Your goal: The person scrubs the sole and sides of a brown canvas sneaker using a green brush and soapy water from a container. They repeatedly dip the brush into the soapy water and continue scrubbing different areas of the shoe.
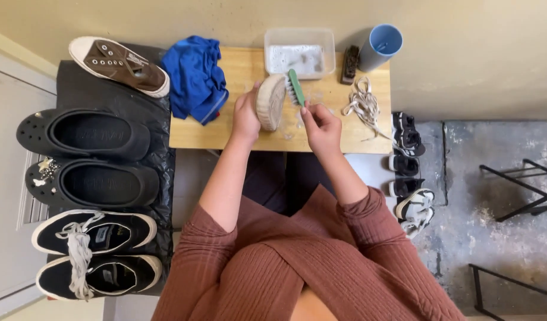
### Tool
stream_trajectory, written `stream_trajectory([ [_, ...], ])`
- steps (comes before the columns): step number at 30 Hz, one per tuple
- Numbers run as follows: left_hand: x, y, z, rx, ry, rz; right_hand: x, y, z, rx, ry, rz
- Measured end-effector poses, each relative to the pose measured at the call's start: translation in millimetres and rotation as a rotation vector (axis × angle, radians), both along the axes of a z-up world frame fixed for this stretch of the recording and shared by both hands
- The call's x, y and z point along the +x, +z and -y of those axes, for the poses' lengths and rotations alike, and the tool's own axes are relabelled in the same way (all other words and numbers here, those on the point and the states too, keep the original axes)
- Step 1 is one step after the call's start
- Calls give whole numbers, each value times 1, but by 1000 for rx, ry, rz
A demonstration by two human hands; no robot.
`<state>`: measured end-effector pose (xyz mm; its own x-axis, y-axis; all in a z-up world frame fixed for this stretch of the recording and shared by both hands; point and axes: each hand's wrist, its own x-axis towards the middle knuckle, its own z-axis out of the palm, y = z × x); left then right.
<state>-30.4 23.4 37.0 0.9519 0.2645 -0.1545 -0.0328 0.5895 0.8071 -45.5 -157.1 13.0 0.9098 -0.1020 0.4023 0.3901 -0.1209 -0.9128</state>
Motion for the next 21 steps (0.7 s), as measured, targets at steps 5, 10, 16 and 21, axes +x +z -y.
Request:
stream_trajectory([
  [5,11,-23,-2,-22,30,-23,-33,39,-6,-56,35,88],
  [10,6,-2,-1,11,-11,7,-23,42,0,-93,13,100],
  [16,-8,-27,-2,4,61,-100,-28,20,9,-138,8,68],
  [21,5,-38,0,15,12,-62,-51,49,-8,-93,24,33],
])
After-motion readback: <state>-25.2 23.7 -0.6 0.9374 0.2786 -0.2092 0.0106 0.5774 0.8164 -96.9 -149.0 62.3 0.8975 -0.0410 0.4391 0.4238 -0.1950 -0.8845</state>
